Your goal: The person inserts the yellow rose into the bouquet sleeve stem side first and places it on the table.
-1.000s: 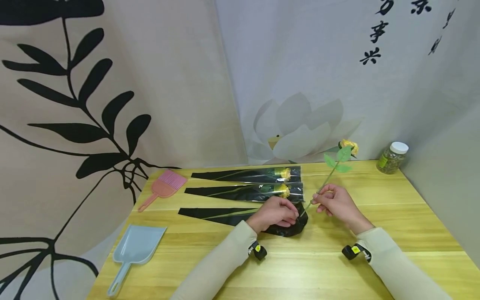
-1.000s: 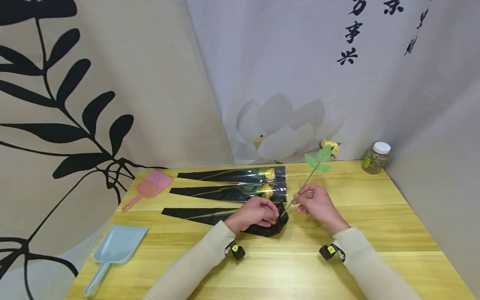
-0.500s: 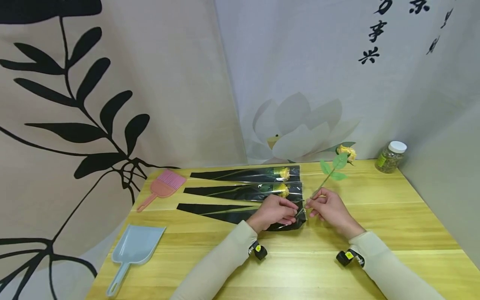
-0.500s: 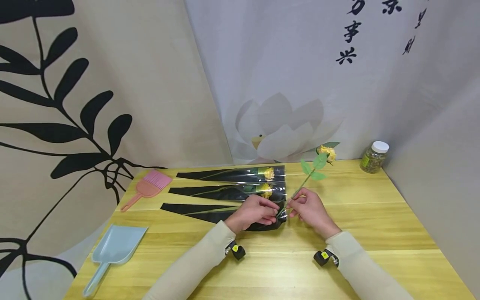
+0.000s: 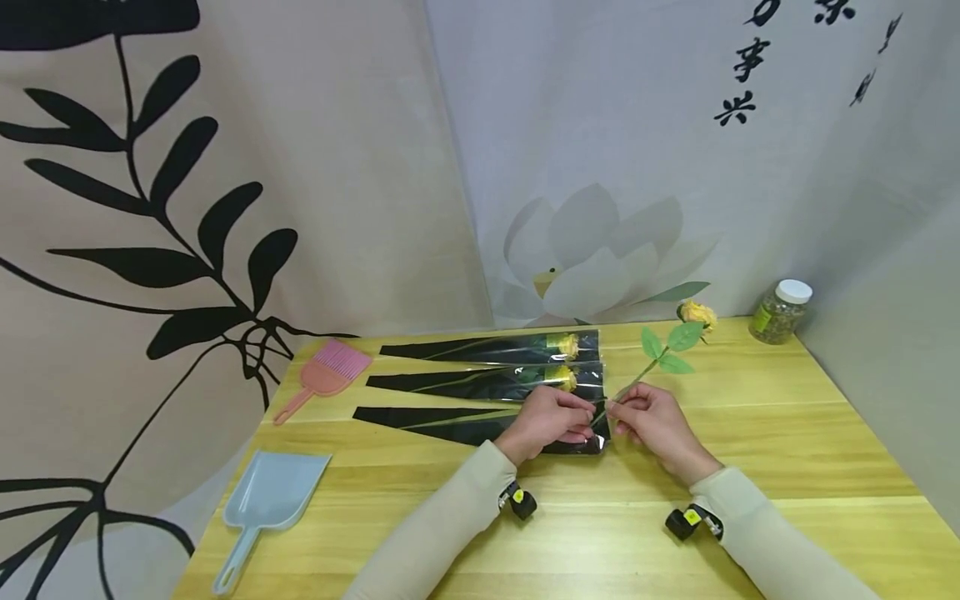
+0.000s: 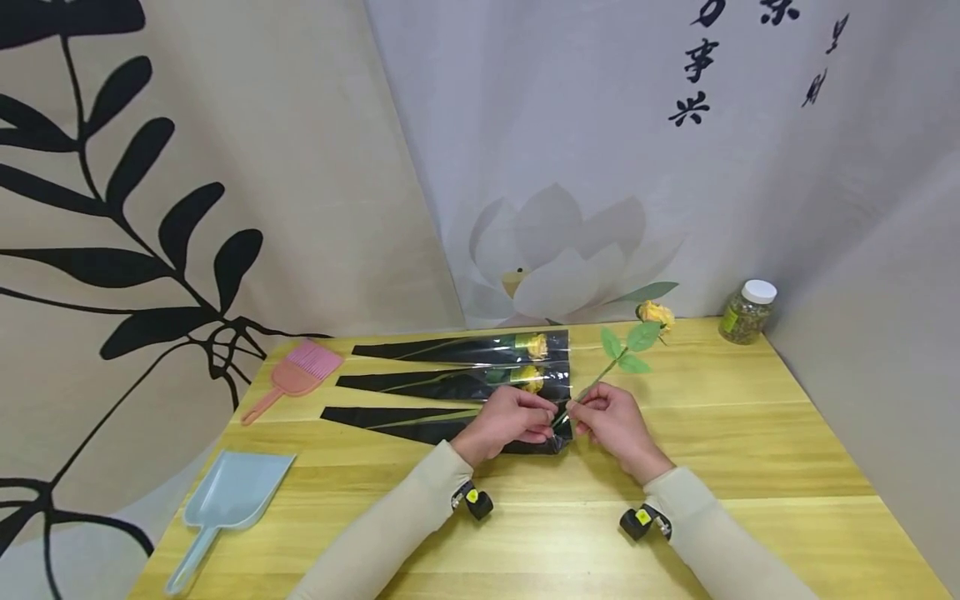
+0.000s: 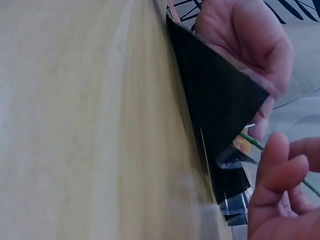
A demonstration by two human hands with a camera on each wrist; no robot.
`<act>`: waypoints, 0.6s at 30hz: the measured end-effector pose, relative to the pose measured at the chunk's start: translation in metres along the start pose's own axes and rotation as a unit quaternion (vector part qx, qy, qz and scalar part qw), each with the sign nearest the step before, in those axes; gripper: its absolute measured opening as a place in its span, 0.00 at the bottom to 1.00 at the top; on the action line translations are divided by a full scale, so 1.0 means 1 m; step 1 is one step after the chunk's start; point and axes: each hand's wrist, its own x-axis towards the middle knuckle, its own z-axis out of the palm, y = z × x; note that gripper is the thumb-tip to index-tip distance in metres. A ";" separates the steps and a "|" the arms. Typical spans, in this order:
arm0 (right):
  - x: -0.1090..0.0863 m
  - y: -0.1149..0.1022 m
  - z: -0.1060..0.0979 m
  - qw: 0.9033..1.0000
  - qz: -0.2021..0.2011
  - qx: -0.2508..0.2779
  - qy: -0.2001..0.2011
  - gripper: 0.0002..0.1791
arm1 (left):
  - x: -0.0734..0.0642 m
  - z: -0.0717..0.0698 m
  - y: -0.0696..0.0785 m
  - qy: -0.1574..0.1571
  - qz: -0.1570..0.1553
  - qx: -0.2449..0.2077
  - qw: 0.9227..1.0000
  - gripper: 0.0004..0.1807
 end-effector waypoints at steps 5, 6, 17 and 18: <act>0.000 0.003 0.003 1.000 0.022 0.007 -0.001 0.12 | 0.002 0.002 -0.002 0.010 -0.001 -0.009 1.000 0.08; 0.000 0.003 0.004 0.999 0.030 0.011 0.001 0.12 | 0.002 0.002 -0.002 0.012 -0.002 -0.012 1.000 0.08; -0.003 0.002 0.011 0.999 0.048 0.023 0.007 0.14 | 0.003 -0.001 0.000 0.021 0.001 -0.027 0.999 0.10; -0.004 0.002 0.012 0.999 0.048 0.021 0.003 0.13 | 0.003 -0.001 0.000 0.020 0.001 -0.028 0.999 0.10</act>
